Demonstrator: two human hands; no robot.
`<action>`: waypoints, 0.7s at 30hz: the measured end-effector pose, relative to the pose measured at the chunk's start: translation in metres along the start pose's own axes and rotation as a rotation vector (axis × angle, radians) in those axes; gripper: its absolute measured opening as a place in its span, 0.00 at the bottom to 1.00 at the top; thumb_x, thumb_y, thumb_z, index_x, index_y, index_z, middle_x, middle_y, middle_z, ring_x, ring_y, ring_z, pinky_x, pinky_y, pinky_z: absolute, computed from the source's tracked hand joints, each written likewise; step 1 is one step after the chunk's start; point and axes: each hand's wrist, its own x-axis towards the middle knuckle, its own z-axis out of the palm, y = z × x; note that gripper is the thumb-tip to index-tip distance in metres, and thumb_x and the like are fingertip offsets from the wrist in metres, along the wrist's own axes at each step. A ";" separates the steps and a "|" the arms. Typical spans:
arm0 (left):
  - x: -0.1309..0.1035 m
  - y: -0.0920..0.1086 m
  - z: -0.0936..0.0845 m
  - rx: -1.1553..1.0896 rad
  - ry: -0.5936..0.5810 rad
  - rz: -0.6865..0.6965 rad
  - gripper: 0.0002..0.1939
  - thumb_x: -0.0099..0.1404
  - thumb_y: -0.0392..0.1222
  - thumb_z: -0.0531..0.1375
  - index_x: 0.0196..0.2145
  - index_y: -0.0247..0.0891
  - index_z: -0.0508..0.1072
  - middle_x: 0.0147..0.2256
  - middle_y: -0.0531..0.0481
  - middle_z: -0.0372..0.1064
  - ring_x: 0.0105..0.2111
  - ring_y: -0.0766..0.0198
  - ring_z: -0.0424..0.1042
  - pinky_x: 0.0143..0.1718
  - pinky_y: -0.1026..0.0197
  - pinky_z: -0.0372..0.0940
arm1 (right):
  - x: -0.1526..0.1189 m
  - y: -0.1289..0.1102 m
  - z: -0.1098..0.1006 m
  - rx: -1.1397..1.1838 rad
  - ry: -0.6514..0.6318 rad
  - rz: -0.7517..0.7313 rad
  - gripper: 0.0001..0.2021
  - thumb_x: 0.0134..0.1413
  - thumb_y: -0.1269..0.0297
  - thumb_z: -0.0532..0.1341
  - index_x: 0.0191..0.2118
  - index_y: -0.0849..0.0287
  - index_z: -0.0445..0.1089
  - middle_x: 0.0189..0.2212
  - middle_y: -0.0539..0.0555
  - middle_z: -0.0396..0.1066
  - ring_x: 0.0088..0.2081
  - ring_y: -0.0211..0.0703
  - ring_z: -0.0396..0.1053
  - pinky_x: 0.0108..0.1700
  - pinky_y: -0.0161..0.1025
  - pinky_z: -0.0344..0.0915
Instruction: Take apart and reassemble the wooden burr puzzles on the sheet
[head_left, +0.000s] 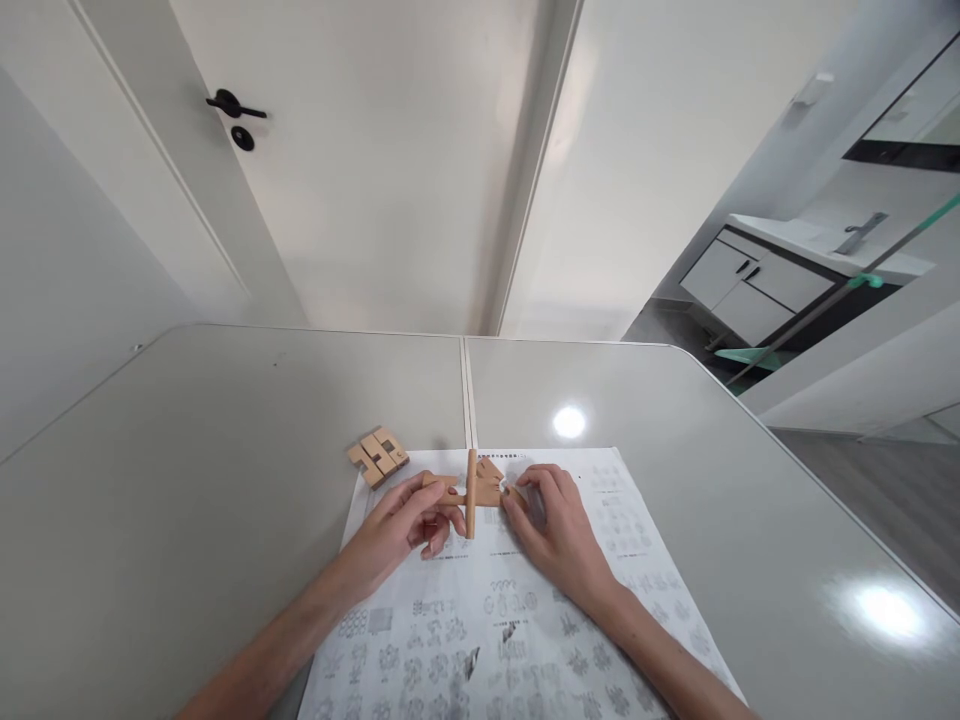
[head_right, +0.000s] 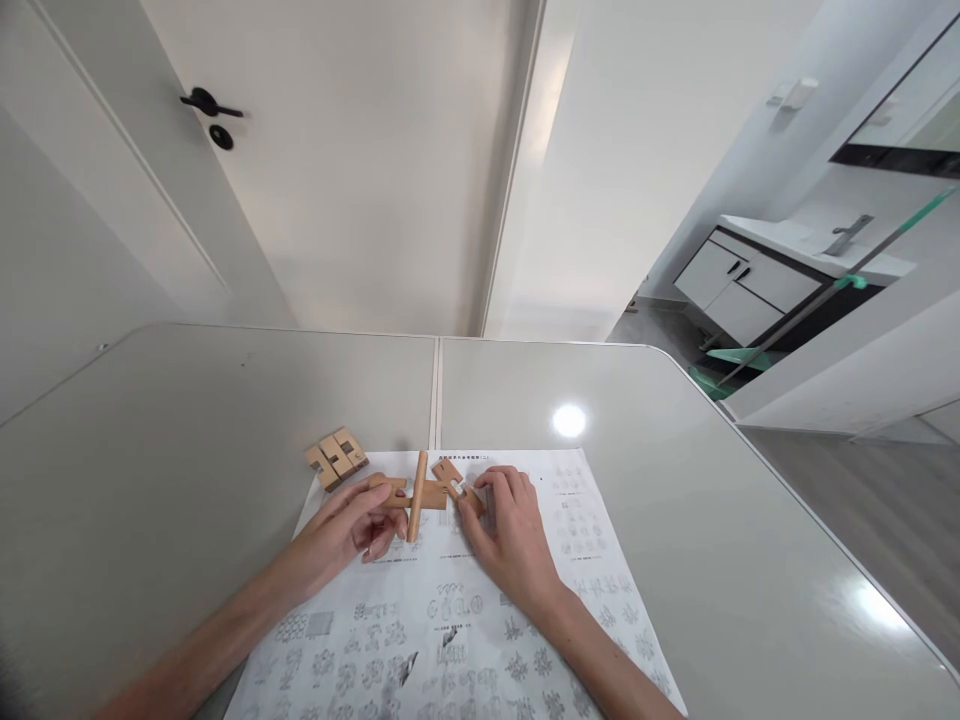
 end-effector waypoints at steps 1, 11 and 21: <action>0.000 0.000 0.000 -0.006 -0.019 -0.007 0.16 0.74 0.53 0.60 0.37 0.37 0.69 0.31 0.47 0.76 0.22 0.70 0.63 0.26 0.61 0.53 | 0.000 -0.001 -0.001 0.028 0.005 -0.003 0.06 0.69 0.62 0.59 0.48 0.53 0.65 0.46 0.60 0.68 0.48 0.55 0.67 0.49 0.54 0.68; -0.005 0.003 0.004 0.094 -0.182 -0.083 0.18 0.76 0.56 0.57 0.45 0.36 0.69 0.37 0.43 0.78 0.25 0.68 0.64 0.31 0.58 0.58 | -0.006 -0.017 -0.013 0.350 -0.237 -0.240 0.43 0.62 0.57 0.67 0.74 0.50 0.43 0.72 0.63 0.51 0.72 0.62 0.52 0.69 0.61 0.59; -0.008 0.004 0.004 0.195 -0.263 -0.114 0.18 0.77 0.57 0.54 0.44 0.38 0.65 0.36 0.43 0.79 0.23 0.67 0.66 0.30 0.58 0.60 | -0.004 -0.023 -0.009 0.348 -0.206 -0.330 0.46 0.52 0.71 0.71 0.70 0.43 0.46 0.69 0.61 0.57 0.71 0.63 0.56 0.67 0.64 0.62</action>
